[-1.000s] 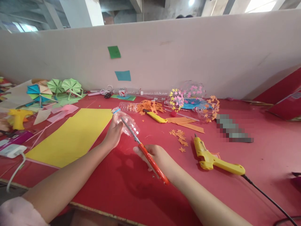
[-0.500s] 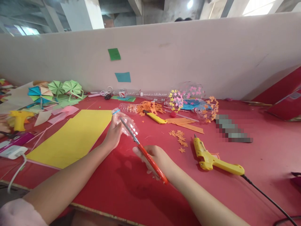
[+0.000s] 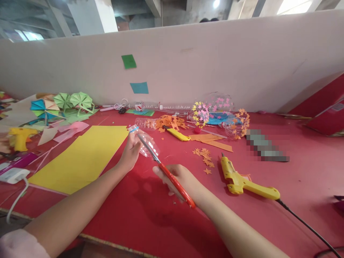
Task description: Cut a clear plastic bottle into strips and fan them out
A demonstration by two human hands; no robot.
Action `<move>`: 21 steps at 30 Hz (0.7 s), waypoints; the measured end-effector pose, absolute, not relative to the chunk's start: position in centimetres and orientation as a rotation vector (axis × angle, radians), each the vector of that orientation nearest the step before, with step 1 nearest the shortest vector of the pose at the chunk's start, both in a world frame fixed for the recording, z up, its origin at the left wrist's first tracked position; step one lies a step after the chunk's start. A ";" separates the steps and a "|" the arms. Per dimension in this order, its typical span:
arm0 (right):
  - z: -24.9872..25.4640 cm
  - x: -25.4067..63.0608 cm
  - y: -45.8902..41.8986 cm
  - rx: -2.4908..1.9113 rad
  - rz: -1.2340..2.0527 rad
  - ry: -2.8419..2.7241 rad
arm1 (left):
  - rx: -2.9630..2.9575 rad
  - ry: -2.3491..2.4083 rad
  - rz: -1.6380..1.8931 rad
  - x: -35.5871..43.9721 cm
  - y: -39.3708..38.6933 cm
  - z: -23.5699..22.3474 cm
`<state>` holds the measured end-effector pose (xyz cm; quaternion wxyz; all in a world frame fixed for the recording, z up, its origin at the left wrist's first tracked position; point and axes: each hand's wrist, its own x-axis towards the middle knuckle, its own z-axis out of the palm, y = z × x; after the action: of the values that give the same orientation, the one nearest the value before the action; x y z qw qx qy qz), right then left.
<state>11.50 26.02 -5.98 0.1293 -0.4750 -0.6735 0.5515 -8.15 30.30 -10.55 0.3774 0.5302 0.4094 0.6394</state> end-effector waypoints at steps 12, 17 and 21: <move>-6.3 11.4 26.0 -1.416 1.646 -1.891 | 1.347 1.020 1.625 -8.0 30.3 -10.5; -6.2 11.5 26.3 -1.362 1.623 -1.936 | 1.353 0.996 1.612 -8.1 30.5 -10.8; -6.1 11.4 26.3 -1.421 1.630 -1.933 | 1.361 1.007 1.593 -8.2 30.6 -11.0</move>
<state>11.41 26.27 -6.10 0.1205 -0.4864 -0.6616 0.5579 -8.22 30.61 -11.03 0.3971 0.5373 0.3974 0.6290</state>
